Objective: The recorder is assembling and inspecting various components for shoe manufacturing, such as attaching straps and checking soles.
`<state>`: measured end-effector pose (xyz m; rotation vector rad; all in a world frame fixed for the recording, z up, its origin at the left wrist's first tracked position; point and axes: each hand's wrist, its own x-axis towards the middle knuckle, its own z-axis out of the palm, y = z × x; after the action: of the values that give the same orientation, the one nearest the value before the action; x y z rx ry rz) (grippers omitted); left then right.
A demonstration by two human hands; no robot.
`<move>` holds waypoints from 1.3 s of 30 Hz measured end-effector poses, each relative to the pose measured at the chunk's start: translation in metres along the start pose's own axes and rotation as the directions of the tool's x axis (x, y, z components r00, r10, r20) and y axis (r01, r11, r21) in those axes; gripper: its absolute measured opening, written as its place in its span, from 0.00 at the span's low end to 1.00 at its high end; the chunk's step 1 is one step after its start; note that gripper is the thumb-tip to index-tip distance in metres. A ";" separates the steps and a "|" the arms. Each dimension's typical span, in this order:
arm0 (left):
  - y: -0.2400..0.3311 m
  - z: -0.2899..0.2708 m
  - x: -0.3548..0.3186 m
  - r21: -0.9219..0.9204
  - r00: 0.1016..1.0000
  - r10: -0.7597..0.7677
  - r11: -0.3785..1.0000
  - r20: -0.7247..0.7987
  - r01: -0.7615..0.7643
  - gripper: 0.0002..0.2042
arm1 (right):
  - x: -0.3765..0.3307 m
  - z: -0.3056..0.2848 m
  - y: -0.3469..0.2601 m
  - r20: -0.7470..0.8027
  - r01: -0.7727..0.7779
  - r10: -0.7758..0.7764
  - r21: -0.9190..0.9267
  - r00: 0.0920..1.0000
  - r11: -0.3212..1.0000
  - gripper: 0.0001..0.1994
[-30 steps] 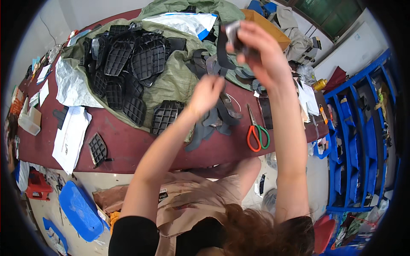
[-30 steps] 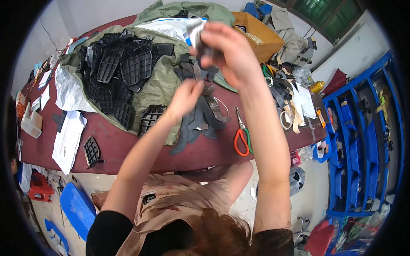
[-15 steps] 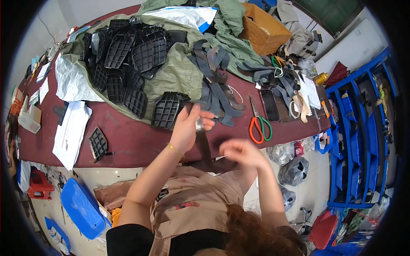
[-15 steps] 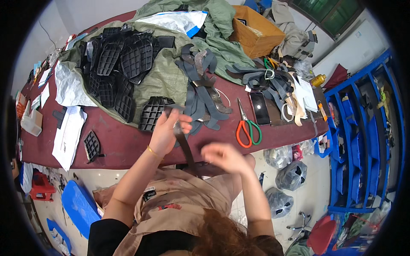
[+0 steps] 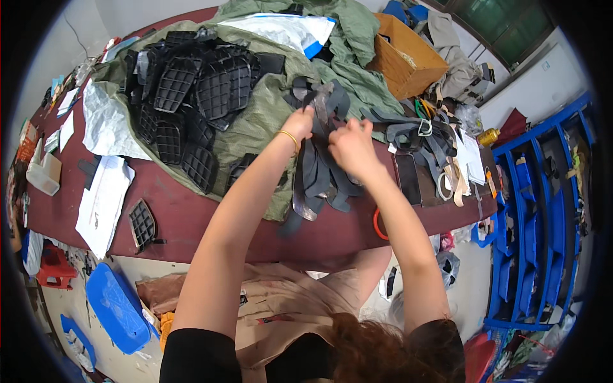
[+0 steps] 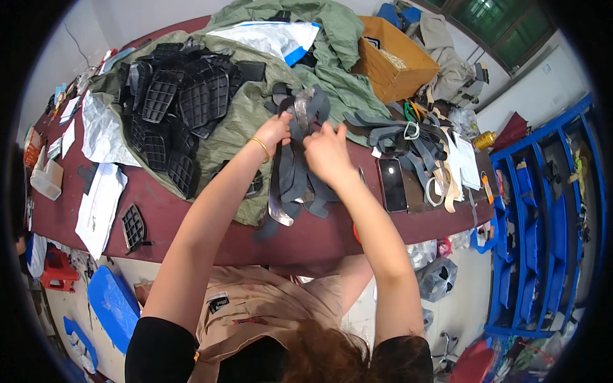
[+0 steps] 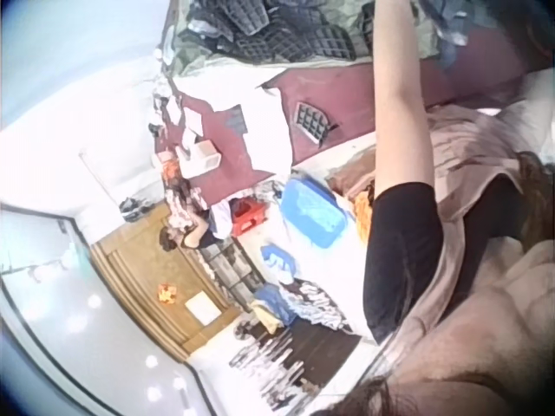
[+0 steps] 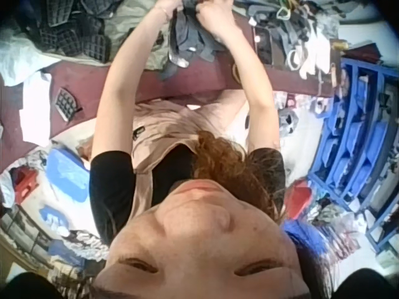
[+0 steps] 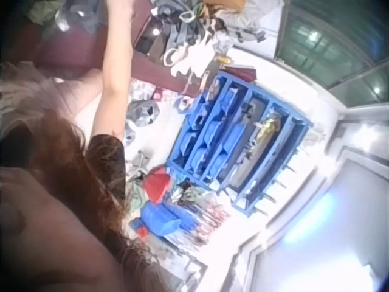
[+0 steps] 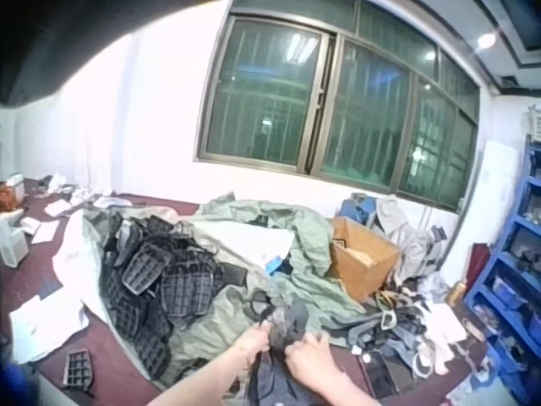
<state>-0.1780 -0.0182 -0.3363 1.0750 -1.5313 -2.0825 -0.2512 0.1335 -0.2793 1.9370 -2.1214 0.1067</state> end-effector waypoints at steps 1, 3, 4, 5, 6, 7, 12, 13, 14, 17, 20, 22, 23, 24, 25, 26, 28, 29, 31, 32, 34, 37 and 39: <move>0.000 -0.001 0.000 -0.026 1.000 -0.002 1.000 -0.020 0.002 0.19 | -0.013 -0.006 -0.017 0.023 0.051 -0.049 -0.079 0.999 0.996 0.08; 0.006 -0.006 -0.002 -0.099 0.998 -0.066 0.993 -0.009 0.065 0.20 | -0.049 -0.016 -0.050 0.053 0.169 -0.174 0.089 0.983 0.982 0.09; 0.009 -0.007 -0.002 -0.135 0.995 -0.099 0.986 0.002 0.099 0.20 | -0.063 -0.021 -0.060 0.040 0.220 -0.246 0.326 0.968 0.919 0.09; 0.012 -0.008 -0.001 -0.133 0.995 -0.100 0.986 0.007 0.100 0.20 | -0.065 -0.025 -0.063 0.028 0.183 -0.221 0.463 0.975 0.867 0.07; 0.020 -0.005 -0.007 -0.170 0.996 -0.086 0.982 0.021 0.088 0.20 | -0.063 -0.024 -0.056 0.031 0.173 -0.211 0.460 0.977 0.871 0.07; 0.024 -0.004 -0.010 -0.208 0.997 -0.072 0.975 0.026 0.076 0.20 | -0.051 -0.020 -0.045 -0.053 0.062 -0.040 0.540 0.998 0.839 0.07; 0.030 -0.012 -0.009 0.268 0.941 0.323 0.920 -0.103 -0.287 0.26 | 0.026 0.024 0.008 -0.147 -0.201 0.415 0.701 0.898 0.684 0.05; 0.033 -0.013 -0.011 0.576 0.865 0.492 0.737 -0.099 -0.353 0.28 | 0.041 0.034 0.014 -0.148 -0.203 0.387 0.654 0.910 0.729 0.06; 0.035 -0.014 -0.014 0.576 0.864 0.492 0.739 -0.107 -0.349 0.28 | 0.054 0.044 0.020 -0.147 -0.203 0.358 0.604 0.922 0.771 0.06; 0.039 -0.011 -0.018 0.883 0.570 0.821 0.280 -0.017 -0.376 0.28 | 0.085 0.065 0.030 -0.203 -0.276 0.415 0.489 0.887 0.828 0.08; 0.043 -0.011 -0.018 0.867 0.435 0.851 -0.045 0.293 -0.496 0.26 | 0.105 0.070 0.032 -0.018 -0.536 0.605 0.442 0.796 0.719 0.19; 0.040 -0.008 -0.006 0.807 0.468 0.798 -0.039 0.380 -0.589 0.25 | 0.111 0.087 0.034 0.009 -0.549 0.609 0.441 0.793 0.709 0.24; 0.037 -0.005 0.006 0.801 0.560 0.752 0.072 0.348 -0.595 0.25 | 0.112 0.096 0.036 0.006 -0.552 0.632 0.493 0.775 0.673 0.25; 0.038 -0.006 0.015 0.793 0.647 0.693 0.180 0.318 -0.582 0.26 | 0.115 0.100 0.034 0.005 -0.548 0.651 0.547 0.759 0.633 0.26; 0.041 -0.008 0.024 0.835 0.787 0.571 0.296 0.234 -0.463 0.27 | 0.116 0.103 0.034 0.030 -0.546 0.668 0.605 0.743 0.580 0.28; 0.040 -0.012 0.030 0.835 0.790 0.568 0.301 0.230 -0.460 0.27 | 0.112 0.105 0.036 0.085 -0.547 0.681 0.670 0.728 0.502 0.30; 0.034 -0.010 0.039 0.767 0.856 0.501 0.500 0.124 -0.403 0.27 | 0.107 0.111 0.047 0.085 -0.500 0.709 0.767 0.700 0.401 0.32; 0.033 -0.006 0.041 0.764 0.867 0.478 0.505 0.138 -0.401 0.26 | 0.107 0.131 0.064 0.133 -0.448 0.710 0.850 0.691 0.277 0.34; 0.025 -0.013 0.053 0.727 0.866 0.484 0.550 0.124 -0.411 0.25 | 0.112 0.122 0.066 0.157 -0.436 0.704 0.869 0.692 0.234 0.28; 0.021 -0.016 0.058 0.686 0.863 0.492 0.591 0.111 -0.425 0.24 | 0.118 0.124 0.070 0.178 -0.437 0.699 0.874 0.692 0.210 0.23; 0.016 -0.014 0.064 0.694 0.855 0.504 0.574 0.119 -0.435 0.23 | 0.123 0.126 0.081 0.172 -0.431 0.705 0.879 0.688 0.206 0.18; 0.006 -0.012 0.066 0.751 0.833 0.540 0.501 0.117 -0.431 0.21 | 0.124 0.119 0.079 0.117 -0.346 0.693 0.917 0.711 0.200 0.09; 0.002 -0.012 0.067 0.801 0.821 0.559 0.434 0.119 -0.412 0.21 | 0.118 0.110 0.074 0.059 -0.277 0.644 0.930 0.763 0.243 0.06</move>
<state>-0.2129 -0.0710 -0.3608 0.8259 -2.4137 -0.8159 -0.3492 0.0016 -0.3473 1.2485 -2.4948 1.9927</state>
